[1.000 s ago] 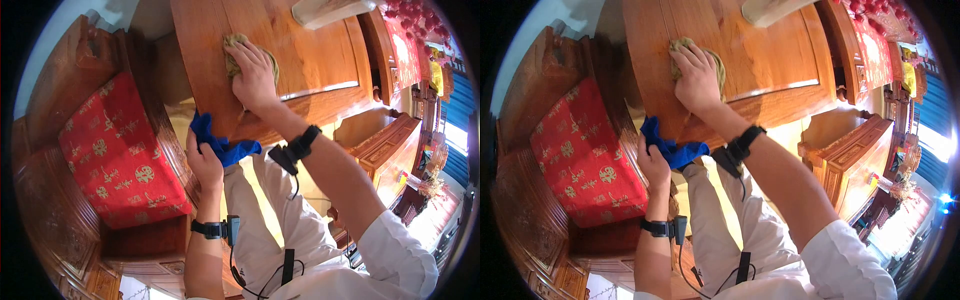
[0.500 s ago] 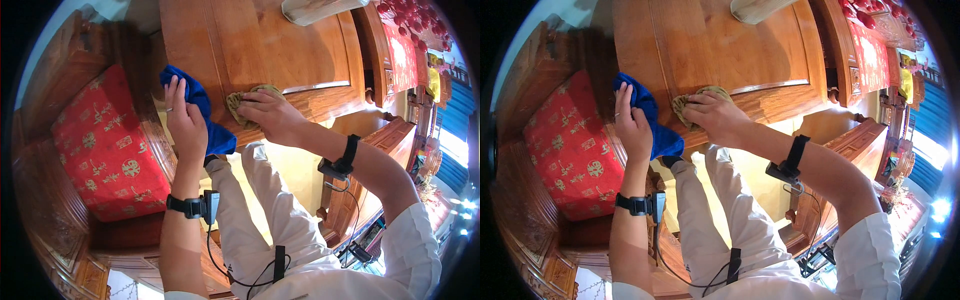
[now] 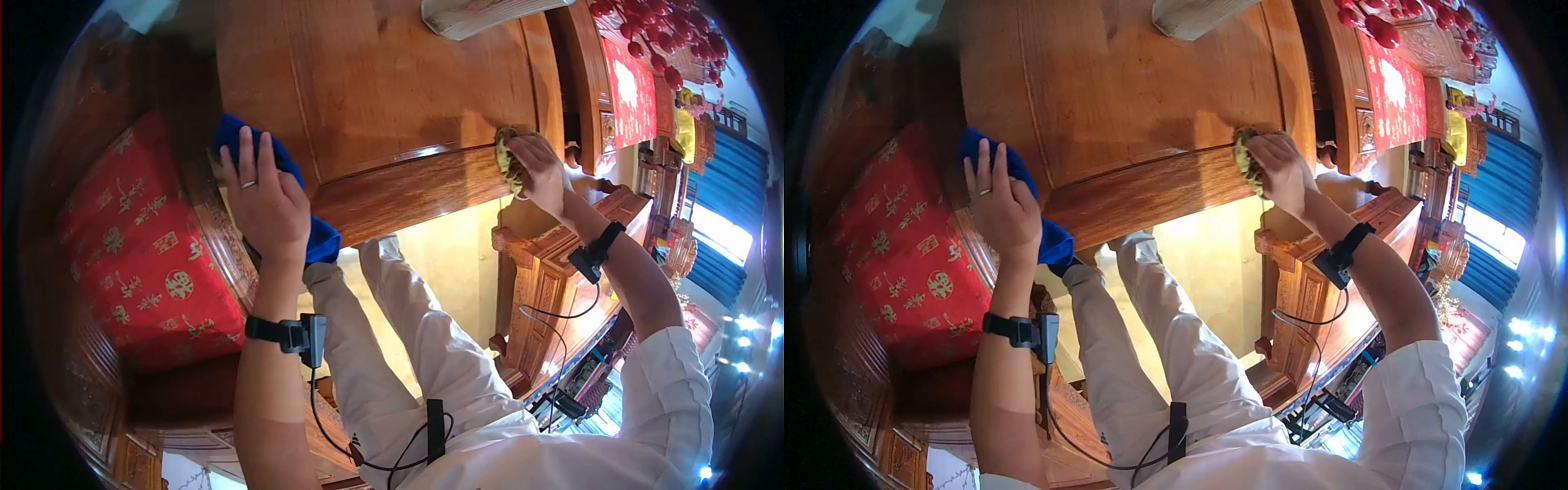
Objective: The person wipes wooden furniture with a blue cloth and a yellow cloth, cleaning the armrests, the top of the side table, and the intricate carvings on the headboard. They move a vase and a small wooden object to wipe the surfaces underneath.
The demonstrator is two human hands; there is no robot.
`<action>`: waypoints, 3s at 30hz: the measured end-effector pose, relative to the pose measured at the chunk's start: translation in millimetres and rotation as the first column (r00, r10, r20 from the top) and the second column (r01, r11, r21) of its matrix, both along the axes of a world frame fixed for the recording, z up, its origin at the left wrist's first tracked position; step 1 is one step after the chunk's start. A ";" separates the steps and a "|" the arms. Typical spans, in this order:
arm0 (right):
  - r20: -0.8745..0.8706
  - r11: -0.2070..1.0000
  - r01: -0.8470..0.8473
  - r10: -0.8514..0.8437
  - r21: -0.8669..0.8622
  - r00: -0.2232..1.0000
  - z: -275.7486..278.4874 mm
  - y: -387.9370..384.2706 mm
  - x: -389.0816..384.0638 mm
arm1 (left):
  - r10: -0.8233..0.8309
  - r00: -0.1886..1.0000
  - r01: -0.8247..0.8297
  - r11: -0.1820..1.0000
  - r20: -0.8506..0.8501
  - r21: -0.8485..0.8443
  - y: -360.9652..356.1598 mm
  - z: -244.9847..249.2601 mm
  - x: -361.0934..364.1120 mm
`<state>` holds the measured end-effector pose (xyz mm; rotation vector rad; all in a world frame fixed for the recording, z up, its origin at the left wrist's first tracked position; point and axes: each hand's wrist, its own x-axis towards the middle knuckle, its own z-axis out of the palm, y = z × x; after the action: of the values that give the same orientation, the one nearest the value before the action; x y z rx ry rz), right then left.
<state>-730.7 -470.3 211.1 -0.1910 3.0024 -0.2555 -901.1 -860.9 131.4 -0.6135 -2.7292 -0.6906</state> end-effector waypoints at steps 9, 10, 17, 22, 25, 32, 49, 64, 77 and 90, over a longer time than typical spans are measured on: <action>0.089 0.916 0.270 -0.308 0.296 0.947 7.4 63.8 32.0 | 0.018 1.000 -0.017 0.999 0.018 -0.036 -0.6 -0.5 4.0; 0.102 0.855 0.400 -0.453 0.330 0.886 8.0 67.2 35.0 | 0.018 1.000 -0.017 0.999 0.018 -0.034 -0.4 -0.1 5.1; 0.185 0.403 0.886 -0.912 0.230 0.367 -6.4 102.8 76.3 | 0.025 1.000 -0.024 1.000 0.011 -0.020 1.4 -1.0 5.4; -0.044 0.481 0.820 -0.869 -0.310 0.493 -62.8 81.0 53.4 | 0.021 1.000 -0.021 1.000 0.005 0.020 0.1 0.4 4.1; -0.056 0.518 0.705 -0.823 -0.484 0.566 -58.1 32.6 30.5 | 0.034 0.999 -0.034 0.999 0.011 0.014 0.7 -0.1 4.4; -0.142 0.856 0.378 -0.449 -0.353 0.882 -64.5 -158.1 5.6 | 0.039 0.999 -0.039 0.999 0.028 0.008 0.5 2.6 4.2; -0.213 0.679 0.734 -0.720 -0.015 0.661 -56.3 74.6 80.5 | 0.047 0.998 -0.053 0.992 0.052 0.118 -2.9 -0.8 5.3; -0.242 0.830 0.495 -0.551 -0.255 0.799 -73.1 -243.7 -20.6 | 0.200 0.949 -0.263 0.928 0.243 0.264 -7.4 -3.8 -1.5; 0.434 0.345 0.615 -0.474 -0.709 0.766 8.4 -222.5 -0.5 | 0.050 0.781 -0.538 0.561 0.623 0.629 -100.3 29.0 -17.5; 0.232 0.722 0.401 -0.328 -0.563 0.916 -33.8 -227.3 8.0 | -0.299 0.916 0.337 0.935 0.266 -0.112 -0.2 23.4 6.7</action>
<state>-722.7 -697.6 177.3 0.3669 2.7000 -1.2221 -894.4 -861.0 154.8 -1.0992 -2.9638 -0.6663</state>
